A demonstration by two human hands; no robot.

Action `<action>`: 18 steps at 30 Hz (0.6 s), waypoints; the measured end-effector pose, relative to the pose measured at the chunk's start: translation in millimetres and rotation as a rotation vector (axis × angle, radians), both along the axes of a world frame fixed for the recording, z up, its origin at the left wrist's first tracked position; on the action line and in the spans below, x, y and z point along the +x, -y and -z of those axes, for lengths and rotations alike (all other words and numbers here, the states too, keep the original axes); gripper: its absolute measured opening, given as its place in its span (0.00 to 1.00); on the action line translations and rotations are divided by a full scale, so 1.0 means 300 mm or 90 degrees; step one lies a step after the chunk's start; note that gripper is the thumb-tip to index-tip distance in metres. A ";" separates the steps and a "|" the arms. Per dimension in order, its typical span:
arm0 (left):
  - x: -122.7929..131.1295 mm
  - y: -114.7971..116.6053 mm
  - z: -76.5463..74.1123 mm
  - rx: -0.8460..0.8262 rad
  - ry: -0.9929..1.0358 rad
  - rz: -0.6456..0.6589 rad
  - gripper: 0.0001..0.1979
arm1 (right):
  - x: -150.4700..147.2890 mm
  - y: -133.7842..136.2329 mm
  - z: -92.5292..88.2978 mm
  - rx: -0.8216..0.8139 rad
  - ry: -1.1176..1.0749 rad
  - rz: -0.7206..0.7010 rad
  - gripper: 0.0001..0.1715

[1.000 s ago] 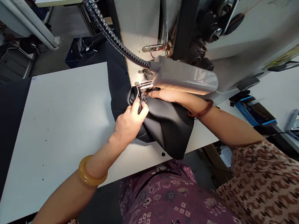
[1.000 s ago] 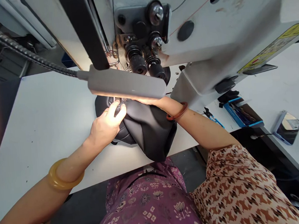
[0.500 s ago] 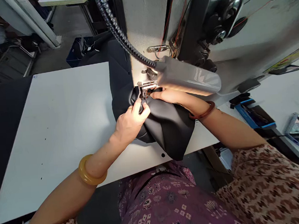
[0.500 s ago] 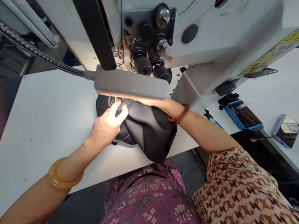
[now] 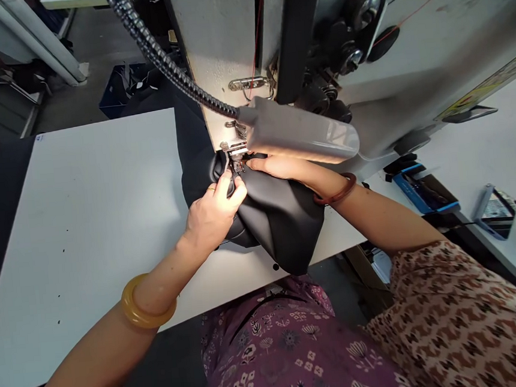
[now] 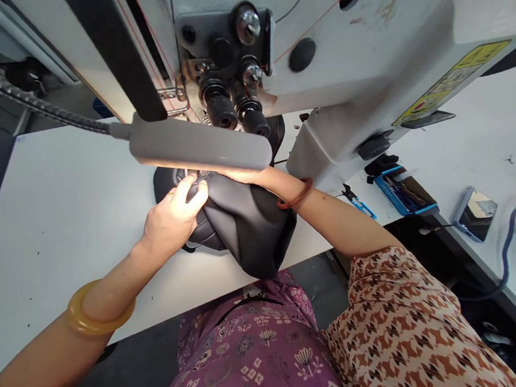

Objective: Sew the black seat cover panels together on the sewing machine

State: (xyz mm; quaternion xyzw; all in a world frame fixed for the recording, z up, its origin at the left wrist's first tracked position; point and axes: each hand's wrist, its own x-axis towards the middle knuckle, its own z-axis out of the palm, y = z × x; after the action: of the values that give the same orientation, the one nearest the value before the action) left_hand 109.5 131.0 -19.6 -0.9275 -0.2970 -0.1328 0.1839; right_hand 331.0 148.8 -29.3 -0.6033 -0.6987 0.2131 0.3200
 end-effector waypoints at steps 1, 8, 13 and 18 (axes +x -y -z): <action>0.000 0.000 -0.001 -0.015 0.001 -0.004 0.24 | -0.003 0.003 -0.003 -0.001 0.002 0.001 0.22; -0.005 0.003 -0.001 -0.058 0.002 -0.010 0.24 | -0.023 0.026 -0.019 -0.003 -0.002 0.007 0.19; -0.006 0.001 0.002 -0.074 -0.008 -0.023 0.25 | -0.017 0.026 -0.014 -0.007 -0.001 0.003 0.20; -0.010 0.002 -0.011 -0.047 -0.018 -0.021 0.27 | -0.023 0.030 0.012 0.015 0.017 -0.037 0.22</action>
State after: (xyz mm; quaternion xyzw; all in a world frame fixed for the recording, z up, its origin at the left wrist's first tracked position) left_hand 106.6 130.4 -16.3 -0.9305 -0.3142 -0.1056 0.1560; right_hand 324.0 139.9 -32.8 -0.5816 -0.7225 0.2060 0.3119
